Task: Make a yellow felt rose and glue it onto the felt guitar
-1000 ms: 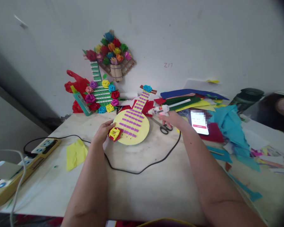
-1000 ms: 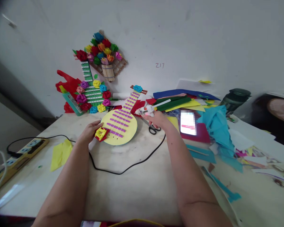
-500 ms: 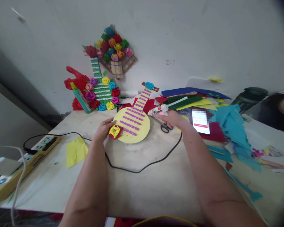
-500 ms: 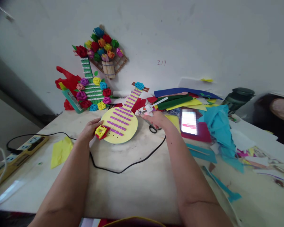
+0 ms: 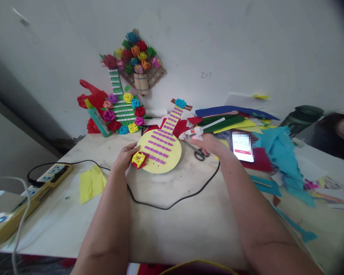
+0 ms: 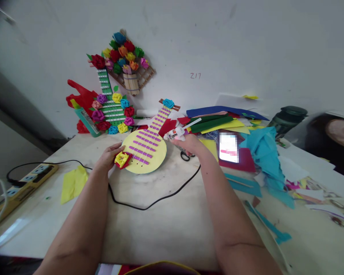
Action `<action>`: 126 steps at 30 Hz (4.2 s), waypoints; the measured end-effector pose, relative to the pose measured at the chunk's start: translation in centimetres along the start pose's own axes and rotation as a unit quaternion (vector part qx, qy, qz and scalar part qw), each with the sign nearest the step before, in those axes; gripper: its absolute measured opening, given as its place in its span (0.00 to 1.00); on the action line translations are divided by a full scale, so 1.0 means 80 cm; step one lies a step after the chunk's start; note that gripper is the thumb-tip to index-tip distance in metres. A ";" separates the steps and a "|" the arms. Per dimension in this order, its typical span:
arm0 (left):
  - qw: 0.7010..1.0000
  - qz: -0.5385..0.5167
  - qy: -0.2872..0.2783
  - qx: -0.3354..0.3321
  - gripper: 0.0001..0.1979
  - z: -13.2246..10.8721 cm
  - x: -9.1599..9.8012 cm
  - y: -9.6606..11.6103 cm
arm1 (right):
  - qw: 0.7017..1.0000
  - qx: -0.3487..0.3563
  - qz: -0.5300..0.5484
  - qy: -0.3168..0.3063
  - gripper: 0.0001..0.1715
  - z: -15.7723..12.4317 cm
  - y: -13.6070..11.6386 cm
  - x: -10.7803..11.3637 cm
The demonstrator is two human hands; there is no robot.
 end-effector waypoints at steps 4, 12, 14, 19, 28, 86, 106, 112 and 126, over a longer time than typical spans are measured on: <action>1.000 -0.001 -0.002 -0.001 0.21 -0.001 0.000 0.000 | 1.000 -0.004 -0.023 0.016 0.19 -0.004 -0.005 -0.003; 1.000 0.002 0.018 0.010 0.19 -0.001 0.001 0.000 | 0.999 -0.026 -0.042 0.008 0.21 -0.004 -0.006 0.001; 1.000 0.001 0.016 0.009 0.19 0.000 0.001 -0.001 | 0.999 -0.036 -0.035 -0.003 0.22 -0.004 -0.006 0.003; 1.000 -0.003 0.013 -0.001 0.19 0.002 0.004 -0.004 | 0.999 -0.037 -0.004 -0.022 0.20 -0.009 -0.012 0.003; 1.000 0.004 0.004 0.003 0.21 0.000 0.001 -0.003 | 1.000 -0.018 0.000 -0.002 0.20 -0.006 -0.016 0.000; 1.000 0.019 -0.020 -0.004 0.21 -0.001 0.001 -0.004 | 0.980 -0.036 -0.194 0.033 0.29 -0.013 -0.028 -0.002; 1.000 0.015 -0.007 0.003 0.22 0.000 0.002 -0.006 | 0.977 -0.018 -0.210 0.033 0.29 -0.015 -0.032 -0.011; 1.000 0.014 -0.003 0.009 0.22 -0.001 0.003 -0.005 | 0.977 -0.019 -0.212 0.033 0.29 -0.016 -0.034 -0.013; 1.000 0.011 -0.006 0.008 0.22 0.001 0.004 -0.008 | 0.974 -0.023 -0.223 0.021 0.30 -0.014 -0.033 -0.014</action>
Point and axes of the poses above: each hand's wrist, its own z-axis towards the middle knuckle, its own x-axis out of the back of the hand, y = z × x, the point moved 4 cm from there along z, towards the middle knuckle, and after that the axes turned 13 degrees about z, right-handed, at the moved point
